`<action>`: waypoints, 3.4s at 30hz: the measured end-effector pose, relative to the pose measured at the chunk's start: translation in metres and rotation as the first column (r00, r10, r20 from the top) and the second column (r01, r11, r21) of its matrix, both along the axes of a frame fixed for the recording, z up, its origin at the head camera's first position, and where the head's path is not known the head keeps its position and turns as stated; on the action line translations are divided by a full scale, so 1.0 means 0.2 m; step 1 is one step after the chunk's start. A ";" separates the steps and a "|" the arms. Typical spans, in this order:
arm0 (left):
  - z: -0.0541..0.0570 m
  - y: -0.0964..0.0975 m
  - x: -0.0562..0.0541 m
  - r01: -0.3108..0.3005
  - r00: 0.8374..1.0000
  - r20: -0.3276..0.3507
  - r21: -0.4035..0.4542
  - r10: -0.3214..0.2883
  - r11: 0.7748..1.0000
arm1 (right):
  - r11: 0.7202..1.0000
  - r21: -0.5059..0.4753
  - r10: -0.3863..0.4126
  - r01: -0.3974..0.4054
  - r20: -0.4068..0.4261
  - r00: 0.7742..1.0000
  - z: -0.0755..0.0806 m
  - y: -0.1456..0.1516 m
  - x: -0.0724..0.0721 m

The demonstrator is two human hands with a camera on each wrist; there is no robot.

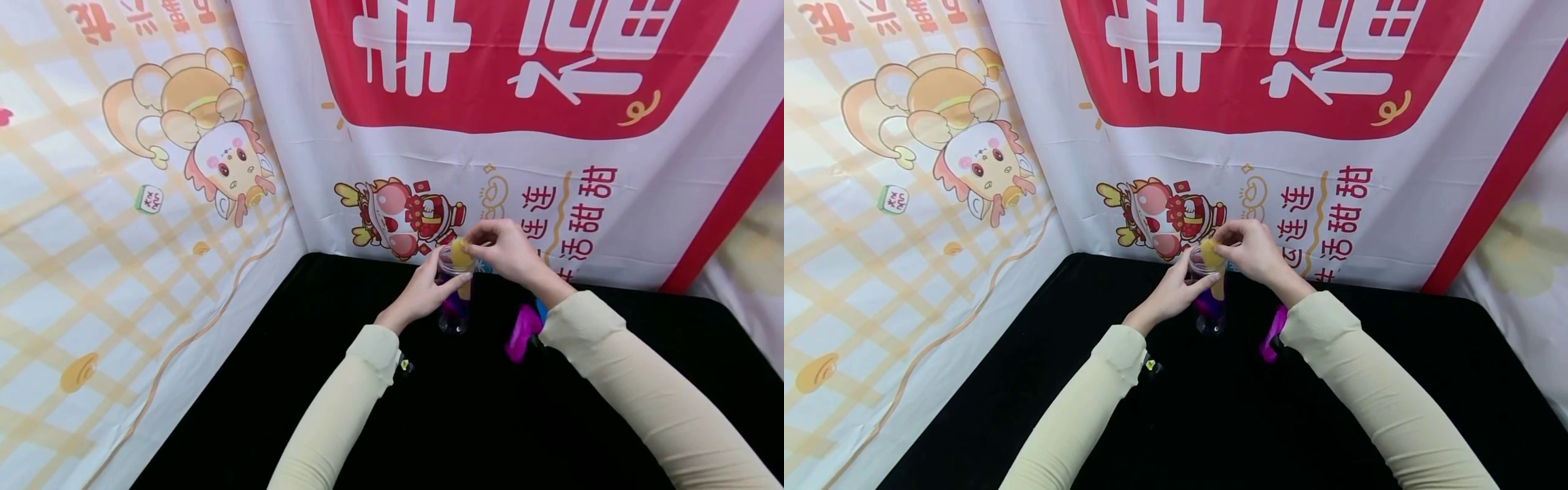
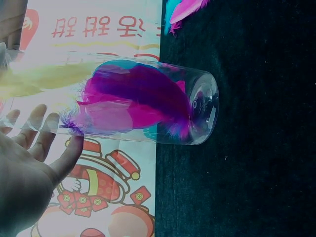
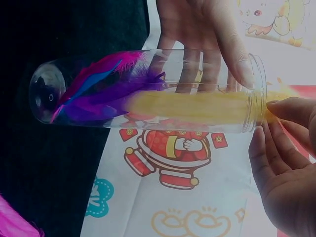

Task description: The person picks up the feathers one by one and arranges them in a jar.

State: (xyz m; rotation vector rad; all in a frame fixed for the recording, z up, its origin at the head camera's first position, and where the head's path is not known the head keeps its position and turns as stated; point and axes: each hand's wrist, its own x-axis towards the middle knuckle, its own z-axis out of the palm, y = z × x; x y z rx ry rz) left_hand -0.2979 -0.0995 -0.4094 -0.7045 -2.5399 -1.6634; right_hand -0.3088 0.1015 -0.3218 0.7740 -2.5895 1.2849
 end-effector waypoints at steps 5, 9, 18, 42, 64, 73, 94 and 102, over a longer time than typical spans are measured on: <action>0.00 0.00 0.01 0.005 0.999 0.038 0.008 -0.005 1.000 | 1.000 0.001 0.022 -0.022 0.014 1.000 0.00 0.00 0.01; 0.00 0.01 0.01 -0.004 0.999 0.034 -0.001 0.004 1.000 | 1.000 0.003 0.030 -0.030 0.018 0.999 0.01 0.01 0.02; 0.01 0.01 0.02 -0.008 1.000 0.028 -0.003 0.008 1.000 | 0.999 0.010 0.037 -0.037 0.014 0.999 0.04 0.02 0.04; 0.02 0.01 0.00 -0.005 0.999 0.041 -0.017 0.006 1.000 | 0.999 0.036 0.034 -0.034 0.005 0.999 0.04 0.13 0.05; 0.00 0.01 0.01 -0.036 0.999 0.020 -0.029 0.036 0.999 | 0.986 0.167 0.006 -0.024 0.108 0.994 -0.22 0.32 0.05; 0.01 0.01 0.02 -0.046 0.999 0.016 -0.040 0.047 0.998 | 0.980 0.199 0.002 -0.027 0.125 0.992 -0.32 0.39 0.05; 0.00 0.01 0.01 -0.044 0.999 0.012 -0.045 0.044 0.998 | 0.964 0.246 -0.164 0.102 0.248 0.955 -0.52 0.53 0.07; 0.01 0.01 0.01 -0.045 0.998 0.037 -0.049 0.046 0.998 | 0.967 0.234 -0.176 0.096 0.351 0.920 -0.57 0.57 0.06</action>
